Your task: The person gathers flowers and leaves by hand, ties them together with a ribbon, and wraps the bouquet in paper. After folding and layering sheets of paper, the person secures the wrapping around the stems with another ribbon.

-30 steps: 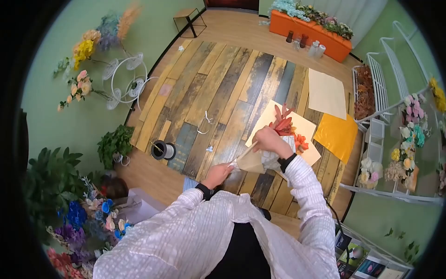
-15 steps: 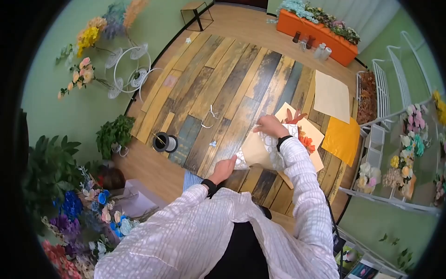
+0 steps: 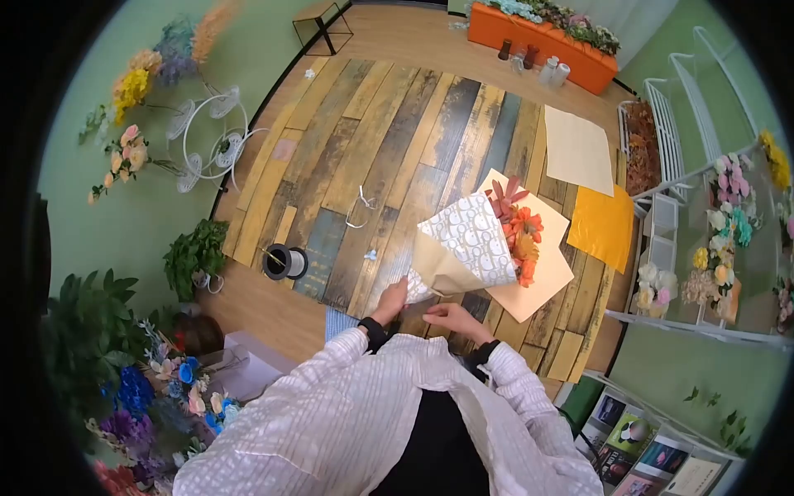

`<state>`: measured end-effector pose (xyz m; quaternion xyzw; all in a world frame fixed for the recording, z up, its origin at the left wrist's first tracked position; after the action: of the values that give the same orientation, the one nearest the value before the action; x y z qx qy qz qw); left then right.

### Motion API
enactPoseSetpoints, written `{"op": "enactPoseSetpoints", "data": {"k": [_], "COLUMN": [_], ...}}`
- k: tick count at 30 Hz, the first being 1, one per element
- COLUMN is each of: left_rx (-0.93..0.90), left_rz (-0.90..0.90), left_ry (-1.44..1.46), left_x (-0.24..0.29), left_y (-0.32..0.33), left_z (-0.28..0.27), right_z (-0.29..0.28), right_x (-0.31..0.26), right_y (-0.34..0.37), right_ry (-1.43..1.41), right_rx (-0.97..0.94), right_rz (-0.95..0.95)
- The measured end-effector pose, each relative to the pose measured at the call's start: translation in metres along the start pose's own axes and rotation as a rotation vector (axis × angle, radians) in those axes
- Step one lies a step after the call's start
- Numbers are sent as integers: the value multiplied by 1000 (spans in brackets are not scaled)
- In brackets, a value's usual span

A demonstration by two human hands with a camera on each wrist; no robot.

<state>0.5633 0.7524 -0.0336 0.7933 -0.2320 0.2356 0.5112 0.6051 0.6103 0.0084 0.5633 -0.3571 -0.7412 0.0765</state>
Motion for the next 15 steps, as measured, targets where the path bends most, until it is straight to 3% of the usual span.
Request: {"op": "enactPoseSetpoints", "data": {"k": [1,3,4,7,11,13,15], "left_rx": [-4,207,232,284,337,404,471], "left_rz": [-5,165,208,245,389,489,584], "left_ry": [-10,-152,-99,-149,-77,77,80], "left_x": [3,26,26,42,60,80,94], "left_y": [8,23,23,34,48,66,77], "left_z": [0,-14,-12,-22,-27,-40,-46], "right_z": [5,18,24,24,11,0,-1], "right_x": [4,13,8,0,-20,-56,-82], "right_y": [-4,-17,-25,-31,-21,-8,0], "right_ry": [-12,-638,-786,-945,-909,-676,-610], "right_rx": [0,6,-31,63,143,179,159], "right_rz": [1,56,-20,-129,-128,-240,-207]}}
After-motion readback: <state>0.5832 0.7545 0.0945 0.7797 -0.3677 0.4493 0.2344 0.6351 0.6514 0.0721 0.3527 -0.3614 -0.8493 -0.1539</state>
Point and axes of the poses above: each hand's wrist, its own y-axis away from the middle knuckle, its own z-axis out of the palm, x = y × z, the point moved 8 cm from there along -y, towards the middle knuckle, and after that the axes turned 9 degrees about -y, right-handed, at the moved point
